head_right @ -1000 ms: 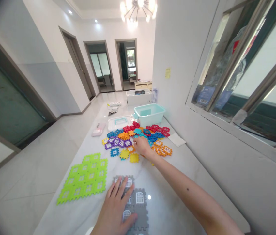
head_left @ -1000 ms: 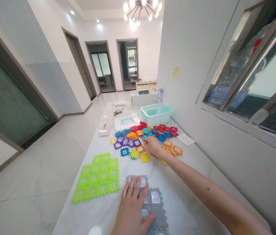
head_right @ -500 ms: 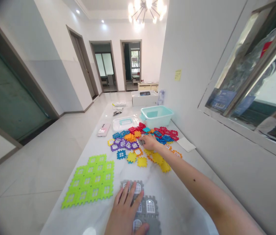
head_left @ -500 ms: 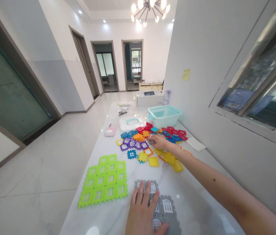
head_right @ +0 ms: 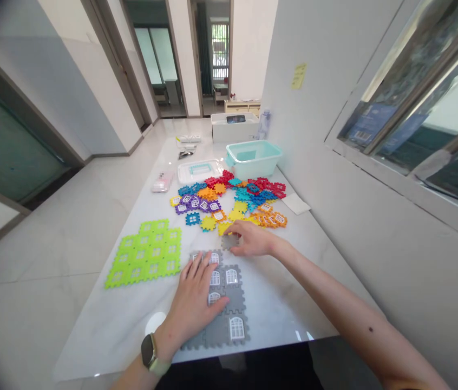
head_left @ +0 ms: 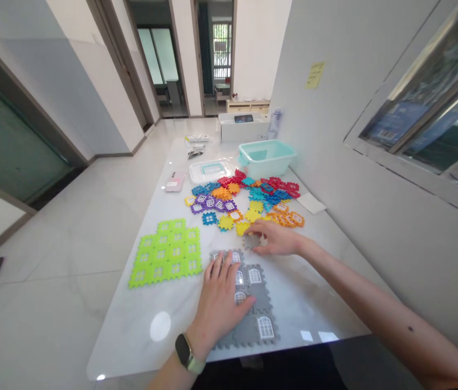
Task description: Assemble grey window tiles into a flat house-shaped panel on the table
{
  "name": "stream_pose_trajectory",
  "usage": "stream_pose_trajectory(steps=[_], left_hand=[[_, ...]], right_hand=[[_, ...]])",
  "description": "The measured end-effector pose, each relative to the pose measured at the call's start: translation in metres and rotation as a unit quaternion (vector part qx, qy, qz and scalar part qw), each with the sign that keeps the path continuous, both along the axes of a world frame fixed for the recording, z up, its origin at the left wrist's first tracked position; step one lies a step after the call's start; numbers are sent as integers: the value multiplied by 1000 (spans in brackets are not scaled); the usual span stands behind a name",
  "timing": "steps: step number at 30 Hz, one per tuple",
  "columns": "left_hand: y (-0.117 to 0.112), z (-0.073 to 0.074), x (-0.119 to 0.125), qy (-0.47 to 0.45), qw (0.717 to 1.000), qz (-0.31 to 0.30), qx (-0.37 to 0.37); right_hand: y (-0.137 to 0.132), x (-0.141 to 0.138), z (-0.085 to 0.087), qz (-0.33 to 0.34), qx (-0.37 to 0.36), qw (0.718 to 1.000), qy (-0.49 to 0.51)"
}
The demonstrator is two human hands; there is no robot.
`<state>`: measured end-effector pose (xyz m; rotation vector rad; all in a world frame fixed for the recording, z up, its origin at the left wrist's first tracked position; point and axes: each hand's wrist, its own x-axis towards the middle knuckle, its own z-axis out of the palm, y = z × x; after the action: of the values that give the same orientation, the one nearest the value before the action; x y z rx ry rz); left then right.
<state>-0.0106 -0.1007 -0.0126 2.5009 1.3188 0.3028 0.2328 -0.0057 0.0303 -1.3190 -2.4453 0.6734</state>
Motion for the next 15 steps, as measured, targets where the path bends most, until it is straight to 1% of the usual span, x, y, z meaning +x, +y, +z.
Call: stream_pose_trajectory(steps=[1, 3, 6, 10, 13, 15], left_hand=[[0, 1, 0, 0, 1000, 0, -1], [0, 3, 0, 0, 1000, 0, -2], [0, 4, 1, 7, 1000, 0, -1], [0, 4, 2, 25, 1000, -9, 5], [0, 4, 2, 34, 999, -16, 11], [1, 4, 3, 38, 999, -18, 13]], right_hand=[[-14, 0, -7, 12, -21, 1000, 6], [-32, -1, -19, 12, -39, 999, 23], [-39, 0, -30, 4, -37, 998, 60], [-35, 3, -30, 3, -41, 995, 86], [-37, 4, -29, -12, -38, 994, 100], [-40, 4, -30, -9, -38, 993, 109]])
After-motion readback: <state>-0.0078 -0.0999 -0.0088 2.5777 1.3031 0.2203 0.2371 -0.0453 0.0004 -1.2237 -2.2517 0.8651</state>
